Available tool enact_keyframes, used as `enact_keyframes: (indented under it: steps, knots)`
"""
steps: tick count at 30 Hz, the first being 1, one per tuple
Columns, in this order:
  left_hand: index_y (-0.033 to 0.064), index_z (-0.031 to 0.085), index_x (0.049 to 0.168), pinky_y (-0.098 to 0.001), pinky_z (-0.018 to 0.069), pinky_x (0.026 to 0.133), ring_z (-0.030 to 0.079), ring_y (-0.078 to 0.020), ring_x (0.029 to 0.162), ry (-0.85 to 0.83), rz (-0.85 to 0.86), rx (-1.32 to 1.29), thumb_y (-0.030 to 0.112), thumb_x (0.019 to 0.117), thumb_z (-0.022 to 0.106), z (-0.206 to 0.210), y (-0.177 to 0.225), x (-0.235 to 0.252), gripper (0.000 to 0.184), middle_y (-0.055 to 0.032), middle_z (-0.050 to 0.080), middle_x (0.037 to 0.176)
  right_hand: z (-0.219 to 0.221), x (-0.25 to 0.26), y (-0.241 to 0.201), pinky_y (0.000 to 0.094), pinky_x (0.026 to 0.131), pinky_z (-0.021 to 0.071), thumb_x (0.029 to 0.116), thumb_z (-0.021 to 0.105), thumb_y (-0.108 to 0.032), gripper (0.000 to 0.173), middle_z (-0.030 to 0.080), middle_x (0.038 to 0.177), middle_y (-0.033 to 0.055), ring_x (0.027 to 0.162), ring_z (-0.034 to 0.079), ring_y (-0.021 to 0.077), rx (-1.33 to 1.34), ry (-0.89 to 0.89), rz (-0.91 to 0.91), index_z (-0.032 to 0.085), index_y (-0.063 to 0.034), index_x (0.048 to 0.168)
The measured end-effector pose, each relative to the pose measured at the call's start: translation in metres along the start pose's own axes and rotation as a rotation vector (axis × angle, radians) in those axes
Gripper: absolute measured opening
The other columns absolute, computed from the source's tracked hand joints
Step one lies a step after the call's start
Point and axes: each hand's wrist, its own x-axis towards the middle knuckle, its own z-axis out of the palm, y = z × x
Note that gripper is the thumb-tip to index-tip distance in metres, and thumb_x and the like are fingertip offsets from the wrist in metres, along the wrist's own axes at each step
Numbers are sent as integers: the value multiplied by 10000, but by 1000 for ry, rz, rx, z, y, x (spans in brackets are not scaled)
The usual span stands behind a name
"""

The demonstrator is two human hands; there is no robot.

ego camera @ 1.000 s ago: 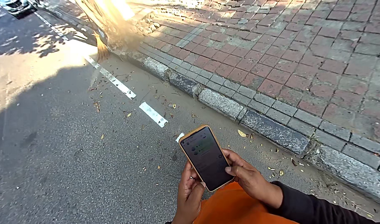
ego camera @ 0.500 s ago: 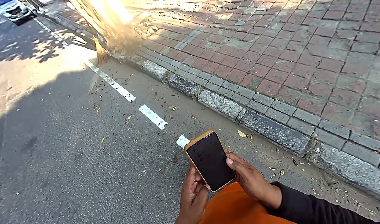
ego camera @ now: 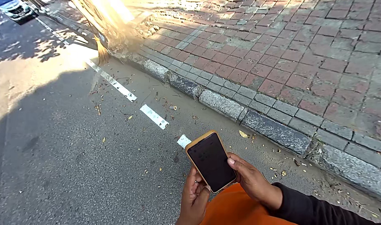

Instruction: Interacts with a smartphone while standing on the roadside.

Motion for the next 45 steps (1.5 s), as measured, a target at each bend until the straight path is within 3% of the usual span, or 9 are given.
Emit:
enact_keyframes:
  steps: [12, 17, 21, 23, 25, 29, 32, 36, 45]
  knots:
    - [178, 383, 1539, -271, 548, 985, 674, -57, 1106, -2, -12, -10, -36, 947, 547, 2, -3, 2, 650, 79, 706, 1231, -2, 3, -3, 281, 769, 626, 1095, 415, -267, 230, 738, 1018, -8, 916, 731, 95, -2, 11, 9, 585, -126, 1160]
    - [143, 361, 1541, -273, 547, 988, 677, -51, 1098, 4, -30, -37, -50, 935, 541, 3, -3, 8, 660, 88, 716, 1201, -10, 4, 0, 332, 807, 638, 1067, 416, -538, 501, 725, 1125, 13, 1006, 731, 141, 7, -7, 16, 551, -112, 1293]
    - [65, 338, 1520, -288, 554, 986, 681, -62, 1097, 24, -57, -46, -84, 915, 516, 3, -2, 14, 649, 72, 715, 1206, -13, 7, 1, 339, 796, 642, 1071, 367, -559, 550, 726, 1149, 36, 1006, 737, 158, 31, -7, 7, 557, -97, 1302]
    - [67, 447, 1454, -290, 562, 973, 679, -70, 1097, 63, -49, -21, -22, 933, 543, 1, -3, 19, 537, 66, 703, 1222, -15, 9, 2, 339, 799, 643, 1067, 363, -577, 570, 726, 1157, 32, 1016, 735, 157, 23, 0, 3, 554, -96, 1307]
    - [123, 567, 1370, -270, 565, 947, 671, -61, 1089, 94, -26, 19, 157, 986, 600, -3, -2, 26, 387, 71, 688, 1227, -16, 10, 2, 342, 803, 643, 1060, 370, -605, 593, 723, 1162, 32, 1023, 733, 159, 16, 0, -4, 545, -97, 1312]
    - [48, 466, 1452, -296, 574, 936, 678, -77, 1084, 165, 18, 81, 344, 1022, 562, -12, 13, 49, 531, 66, 703, 1206, -16, 12, 4, 358, 812, 645, 1037, 394, -644, 634, 722, 1156, 32, 1027, 731, 162, 5, 7, 19, 547, -90, 1306]
    - [-22, 348, 1504, -286, 585, 902, 692, -69, 1035, 176, 64, 182, 228, 1051, 476, -17, 25, 65, 533, 74, 712, 1155, -16, 12, 4, 352, 801, 642, 1038, 389, -638, 629, 718, 1166, 34, 1033, 727, 164, -2, 2, 43, 540, -94, 1314]
    - [-11, 536, 1328, -253, 597, 831, 699, -47, 953, 211, 43, 240, 48, 999, 396, -14, 33, 74, 362, 85, 717, 1063, -16, 13, 5, 341, 775, 643, 1048, 379, -612, 597, 718, 1167, 32, 1024, 730, 159, -3, 1, 48, 539, -102, 1315]
    - [-65, 562, 1300, -225, 594, 765, 706, -39, 907, 255, 35, 266, -4, 964, 360, -12, 34, 75, 397, 36, 735, 1097, -16, 14, 6, 348, 792, 642, 1044, 373, -626, 623, 714, 1187, 38, 1043, 728, 168, -9, -1, 62, 528, -98, 1337]
